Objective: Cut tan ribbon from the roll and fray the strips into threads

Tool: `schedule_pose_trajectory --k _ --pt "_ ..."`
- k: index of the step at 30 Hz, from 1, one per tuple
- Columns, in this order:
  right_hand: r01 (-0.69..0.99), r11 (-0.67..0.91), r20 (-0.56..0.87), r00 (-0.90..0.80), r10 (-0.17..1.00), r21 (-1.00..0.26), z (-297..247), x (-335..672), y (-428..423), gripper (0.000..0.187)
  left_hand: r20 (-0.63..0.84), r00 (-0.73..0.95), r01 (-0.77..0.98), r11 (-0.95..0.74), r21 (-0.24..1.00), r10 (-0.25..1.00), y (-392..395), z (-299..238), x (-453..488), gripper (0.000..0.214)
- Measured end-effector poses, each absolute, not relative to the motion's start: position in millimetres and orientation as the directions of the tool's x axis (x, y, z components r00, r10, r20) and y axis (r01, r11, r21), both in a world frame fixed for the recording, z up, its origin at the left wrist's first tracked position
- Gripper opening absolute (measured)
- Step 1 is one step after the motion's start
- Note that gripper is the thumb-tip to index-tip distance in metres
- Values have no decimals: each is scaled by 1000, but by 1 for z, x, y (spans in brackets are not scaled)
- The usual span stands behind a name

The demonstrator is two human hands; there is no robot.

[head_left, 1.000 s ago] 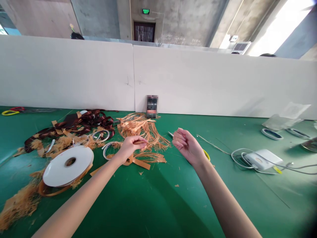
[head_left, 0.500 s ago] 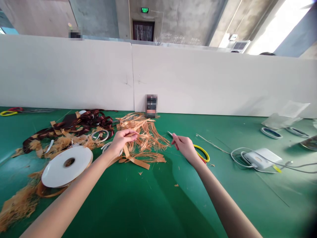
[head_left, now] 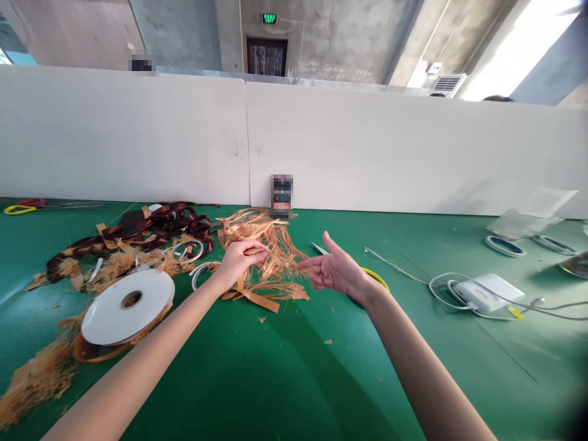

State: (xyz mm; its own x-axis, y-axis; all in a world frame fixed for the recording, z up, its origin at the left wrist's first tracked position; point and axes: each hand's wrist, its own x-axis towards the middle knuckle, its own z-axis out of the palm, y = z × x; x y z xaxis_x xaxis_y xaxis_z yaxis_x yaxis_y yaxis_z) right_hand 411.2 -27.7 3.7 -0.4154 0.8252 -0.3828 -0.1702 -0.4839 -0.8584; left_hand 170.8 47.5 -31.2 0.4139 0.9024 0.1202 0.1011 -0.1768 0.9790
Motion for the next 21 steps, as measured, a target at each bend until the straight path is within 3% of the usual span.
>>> schedule_pose_trajectory --k 3,5,8,10,12,14,17,19,21 --pt "39 -504 -432 -576 694 -863 4 411 -31 98 155 385 98 -207 973 910 50 -31 170 19" --pt "-113 -409 -261 -612 747 -905 8 408 -33 96 162 386 113 -220 969 908 50 -30 171 17" --pt "-422 -125 45 -371 928 -898 15 398 -31 65 152 415 139 -228 964 897 47 -27 172 15" --pt "-413 33 128 -204 971 -910 14 392 -26 42 145 427 148 -228 962 892 44 -24 173 15" --pt "-236 133 160 -101 982 -963 7 388 -19 45 142 429 151 -225 963 892 41 -21 173 16" --pt "73 202 201 -26 979 -977 -3 386 -13 53 141 418 146 -220 965 897 40 -18 172 17" --pt "447 202 265 81 961 -871 -12 384 -10 28 144 376 119 -201 972 916 41 -16 170 17" --pt "507 153 273 170 947 -848 -13 385 -10 14 137 334 88 -176 980 933 43 -16 168 19" --pt "485 112 252 234 939 -867 -12 388 -11 29 119 283 56 -141 988 952 44 -16 165 20"
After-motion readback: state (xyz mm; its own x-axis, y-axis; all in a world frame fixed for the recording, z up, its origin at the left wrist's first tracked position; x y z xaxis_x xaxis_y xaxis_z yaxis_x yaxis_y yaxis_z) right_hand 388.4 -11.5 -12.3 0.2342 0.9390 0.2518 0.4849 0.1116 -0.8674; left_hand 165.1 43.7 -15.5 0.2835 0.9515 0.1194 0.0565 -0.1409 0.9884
